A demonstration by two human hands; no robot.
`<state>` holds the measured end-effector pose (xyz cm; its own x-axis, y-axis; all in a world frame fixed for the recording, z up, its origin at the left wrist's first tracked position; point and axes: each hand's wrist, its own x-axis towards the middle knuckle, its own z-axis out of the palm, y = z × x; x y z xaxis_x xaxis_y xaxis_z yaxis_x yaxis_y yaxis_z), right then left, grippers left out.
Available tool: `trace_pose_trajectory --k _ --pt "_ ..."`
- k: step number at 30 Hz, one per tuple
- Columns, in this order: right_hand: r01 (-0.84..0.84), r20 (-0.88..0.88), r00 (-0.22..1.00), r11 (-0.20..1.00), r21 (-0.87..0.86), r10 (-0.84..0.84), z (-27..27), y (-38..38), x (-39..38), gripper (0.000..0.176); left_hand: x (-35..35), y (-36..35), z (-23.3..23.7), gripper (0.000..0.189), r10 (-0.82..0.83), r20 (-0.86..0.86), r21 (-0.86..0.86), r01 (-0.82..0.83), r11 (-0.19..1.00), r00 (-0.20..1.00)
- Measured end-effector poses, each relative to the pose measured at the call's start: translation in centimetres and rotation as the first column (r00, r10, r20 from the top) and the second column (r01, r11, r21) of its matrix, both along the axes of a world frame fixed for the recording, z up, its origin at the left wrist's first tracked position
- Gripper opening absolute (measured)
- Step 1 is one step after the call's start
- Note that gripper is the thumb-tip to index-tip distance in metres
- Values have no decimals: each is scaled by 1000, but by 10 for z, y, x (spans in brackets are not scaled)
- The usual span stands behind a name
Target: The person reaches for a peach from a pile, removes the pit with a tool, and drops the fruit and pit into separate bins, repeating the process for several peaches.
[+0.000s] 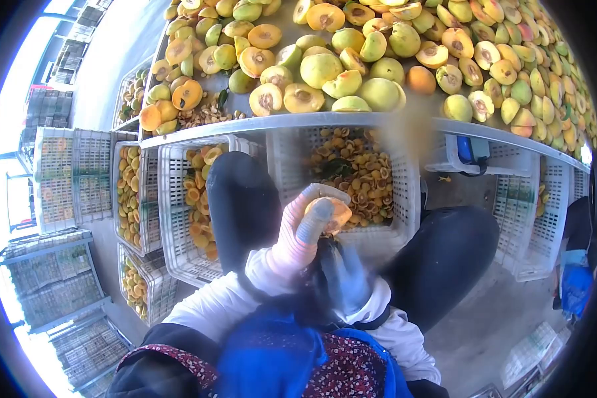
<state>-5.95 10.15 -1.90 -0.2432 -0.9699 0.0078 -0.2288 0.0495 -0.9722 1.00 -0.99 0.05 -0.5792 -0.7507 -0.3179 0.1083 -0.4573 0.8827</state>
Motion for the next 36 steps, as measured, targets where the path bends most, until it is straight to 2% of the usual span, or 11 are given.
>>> trace_pose_trajectory --k 3,5,9,12,19,22,25,28,30,32,36 --pt "-111 562 827 987 117 26 5 -4 -2 32 -2 -6 -3 38 -66 -5 29 66 997 998" --pt "-303 959 263 935 184 -104 8 -8 -7 35 -2 -15 -4 44 -134 11 101 132 986 991" --pt "-308 692 -716 930 -202 -87 -15 -12 -3 55 3 -25 -19 50 -302 -21 205 300 932 953" --pt "-260 568 -821 923 -282 -58 -14 -13 -6 53 -3 -15 -9 60 -176 -43 473 175 863 983" --pt "-244 621 -784 910 -336 19 -16 -18 -7 43 -9 -11 3 45 -34 45 593 1 805 998" --pt "-204 516 -856 892 -402 36 -28 -14 -3 57 -10 -9 10 40 17 101 633 -78 770 995" --pt "-286 723 -689 897 -336 51 -20 -4 -3 45 -5 -8 -1 35 185 -156 631 -46 775 970" --pt "-240 780 -585 872 -427 222 -7 -12 -21 48 15 -29 -18 33 319 59 559 -296 775 946" --pt "-325 942 -261 938 121 -212 -19 -12 -18 44 24 -27 -14 41 238 69 292 -247 924 969" --pt "-311 920 22 872 379 -392 -17 -16 -14 43 36 -27 -6 38 61 6 170 -61 984 998" --pt "-291 981 72 937 194 -181 11 -12 -15 43 44 -24 2 33 -115 115 -18 118 993 987"
